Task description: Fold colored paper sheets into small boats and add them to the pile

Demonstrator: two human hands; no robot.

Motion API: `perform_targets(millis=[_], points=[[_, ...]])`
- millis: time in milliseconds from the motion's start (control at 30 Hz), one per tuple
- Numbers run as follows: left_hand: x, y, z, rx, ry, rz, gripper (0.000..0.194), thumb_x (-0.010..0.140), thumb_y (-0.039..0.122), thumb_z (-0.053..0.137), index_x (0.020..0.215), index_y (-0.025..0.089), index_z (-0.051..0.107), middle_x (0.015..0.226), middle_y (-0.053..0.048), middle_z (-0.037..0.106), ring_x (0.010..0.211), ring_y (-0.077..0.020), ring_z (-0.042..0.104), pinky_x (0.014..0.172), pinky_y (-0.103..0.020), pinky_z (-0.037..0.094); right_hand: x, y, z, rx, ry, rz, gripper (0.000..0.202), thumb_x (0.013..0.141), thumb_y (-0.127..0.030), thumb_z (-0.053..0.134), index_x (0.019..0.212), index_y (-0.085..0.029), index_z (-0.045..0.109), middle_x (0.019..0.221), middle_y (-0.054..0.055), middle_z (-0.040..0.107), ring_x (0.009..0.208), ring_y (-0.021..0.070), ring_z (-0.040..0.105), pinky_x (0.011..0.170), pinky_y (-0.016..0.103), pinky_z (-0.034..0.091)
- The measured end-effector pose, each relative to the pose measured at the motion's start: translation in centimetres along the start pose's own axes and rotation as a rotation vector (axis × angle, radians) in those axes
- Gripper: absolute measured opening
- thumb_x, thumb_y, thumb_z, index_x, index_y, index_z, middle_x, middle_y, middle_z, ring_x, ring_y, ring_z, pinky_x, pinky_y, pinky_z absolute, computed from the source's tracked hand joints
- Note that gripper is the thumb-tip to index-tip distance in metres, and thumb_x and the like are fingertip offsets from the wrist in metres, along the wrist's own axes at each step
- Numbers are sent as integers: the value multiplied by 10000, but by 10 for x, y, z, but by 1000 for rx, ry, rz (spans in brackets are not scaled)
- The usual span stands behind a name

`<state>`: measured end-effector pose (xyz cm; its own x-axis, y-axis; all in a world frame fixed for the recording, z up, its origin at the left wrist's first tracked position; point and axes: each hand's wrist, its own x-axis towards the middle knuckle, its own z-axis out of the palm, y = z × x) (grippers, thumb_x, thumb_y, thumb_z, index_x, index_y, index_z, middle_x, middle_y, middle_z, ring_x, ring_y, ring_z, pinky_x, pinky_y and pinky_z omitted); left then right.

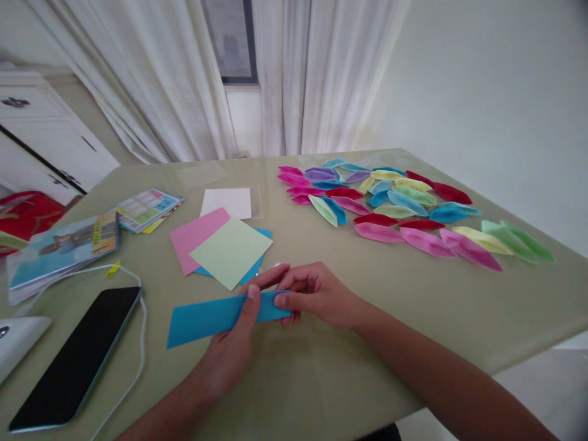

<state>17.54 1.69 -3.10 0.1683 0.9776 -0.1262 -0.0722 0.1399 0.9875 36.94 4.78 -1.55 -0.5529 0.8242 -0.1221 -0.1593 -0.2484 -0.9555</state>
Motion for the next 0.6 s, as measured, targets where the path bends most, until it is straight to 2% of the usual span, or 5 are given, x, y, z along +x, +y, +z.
perform_targets(millis=[200, 333, 400, 500, 600], points=[[24, 16, -15, -282, 233, 164, 504, 1004, 639, 539, 1058, 231, 830, 1230, -108, 790, 1280, -314, 658, 1077, -458, 561, -1, -21, -39, -163, 151, -65, 279, 834, -408, 882, 855, -149, 781, 743, 48, 795, 595, 123, 698, 534, 206, 517], [43, 24, -27, -402, 401, 305, 394, 1020, 487, 530, 1012, 225, 824, 1209, -82, 797, 1059, -202, 712, 850, -301, 593, 2, -26, -56, -131, 461, -245, 253, 824, -391, 887, 832, -167, 769, 758, 38, 801, 527, 80, 647, 478, 169, 452], [43, 19, -25, -357, 309, 241, 280, 969, 458, 671, 1116, 257, 802, 1261, -64, 781, 1020, -185, 714, 826, -290, 586, 4, -23, -49, -54, 455, -221, 262, 817, -406, 888, 856, -180, 761, 739, 21, 788, 558, 108, 697, 501, 183, 495], [35, 7, -16, -243, 106, 140, 365, 910, 503, 787, 1168, 245, 791, 1293, -89, 767, 1108, -244, 718, 858, -335, 597, 4, -16, -30, -70, 301, -103, 311, 802, -446, 891, 869, -168, 768, 703, 29, 773, 610, 161, 752, 509, 208, 537], [29, 1, -10, -248, 124, 105, 359, 912, 528, 787, 1044, 196, 825, 1219, -108, 796, 1142, -274, 723, 927, -366, 594, 2, -12, -21, -144, 214, -33, 336, 771, -456, 910, 821, -152, 778, 674, 24, 755, 519, 124, 688, 480, 202, 520]])
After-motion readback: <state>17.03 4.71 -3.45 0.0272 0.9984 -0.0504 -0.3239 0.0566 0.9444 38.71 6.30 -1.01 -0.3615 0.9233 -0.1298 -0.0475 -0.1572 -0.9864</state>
